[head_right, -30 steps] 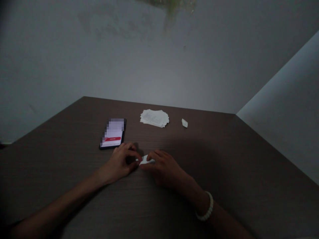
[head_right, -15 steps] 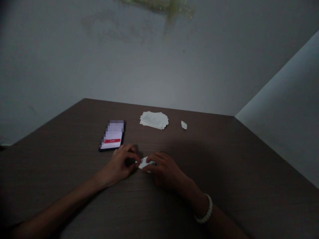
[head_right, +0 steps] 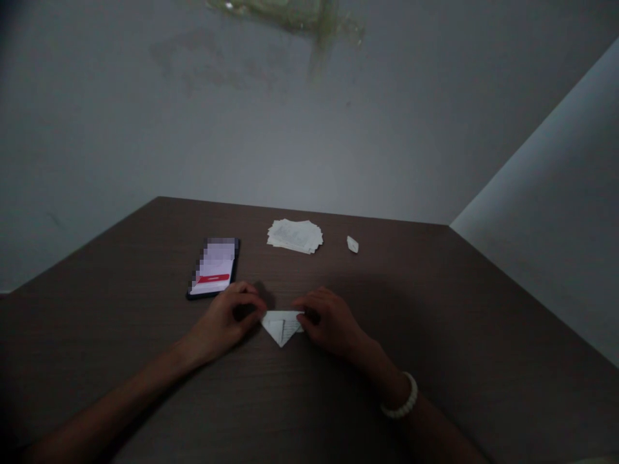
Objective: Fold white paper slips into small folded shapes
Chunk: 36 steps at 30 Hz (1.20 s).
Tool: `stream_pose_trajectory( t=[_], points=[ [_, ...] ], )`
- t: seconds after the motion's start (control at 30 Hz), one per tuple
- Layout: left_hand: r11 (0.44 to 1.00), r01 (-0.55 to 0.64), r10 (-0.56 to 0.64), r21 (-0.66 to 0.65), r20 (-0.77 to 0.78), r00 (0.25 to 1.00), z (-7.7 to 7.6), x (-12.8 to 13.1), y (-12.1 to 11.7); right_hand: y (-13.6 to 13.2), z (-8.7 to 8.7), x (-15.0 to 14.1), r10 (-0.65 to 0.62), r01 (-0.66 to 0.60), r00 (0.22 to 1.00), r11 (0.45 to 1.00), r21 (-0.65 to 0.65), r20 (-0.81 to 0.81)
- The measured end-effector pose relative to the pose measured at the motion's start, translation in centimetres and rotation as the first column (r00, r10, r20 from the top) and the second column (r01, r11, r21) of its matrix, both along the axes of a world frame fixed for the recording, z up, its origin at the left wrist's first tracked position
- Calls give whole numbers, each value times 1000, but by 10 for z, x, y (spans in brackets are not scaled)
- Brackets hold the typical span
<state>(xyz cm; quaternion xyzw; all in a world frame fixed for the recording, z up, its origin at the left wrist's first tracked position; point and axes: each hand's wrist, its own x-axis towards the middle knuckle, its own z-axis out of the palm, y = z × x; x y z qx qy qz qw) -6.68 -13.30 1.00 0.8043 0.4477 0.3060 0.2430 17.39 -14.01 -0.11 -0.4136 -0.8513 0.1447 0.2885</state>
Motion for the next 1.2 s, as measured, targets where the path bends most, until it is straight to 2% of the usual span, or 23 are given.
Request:
stream_pose_trajectory(
  t=[0.1,0.2,0.37,0.53,0.6,0.8,0.9,1.1,1.2],
  points=[
    [999,32,-32,20,34,999,4,2,-3,-1,0,-2,-25,23,998,999,-31,-49],
    [989,117,-118,87,6,993,4,4,-10,-1,-1,-3,-61,55,993,997,-58,-99],
    [958,239,-214,162,-154,965,1,8,-20,-2,0,-6,-109,93,981,990,-104,-162],
    [936,285,-212,205,-319,924,-2,9,-23,-4,4,-13,-128,56,958,961,-270,-258],
    [928,296,-204,229,-354,913,-4,9,-22,-4,5,-15,-127,41,953,953,-300,-275],
    [915,326,-212,237,-405,889,-6,10,-21,-4,5,-15,-85,22,968,966,-258,-237],
    [912,351,-241,212,-417,876,-4,10,-21,-5,6,-11,-38,7,983,984,-176,-178],
    [918,348,-252,192,-397,883,-4,10,-18,-7,11,1,147,-149,988,988,-49,-47],
    [923,334,-248,191,-368,896,-5,10,-17,-7,11,3,183,-182,983,983,-26,36]
  ],
)
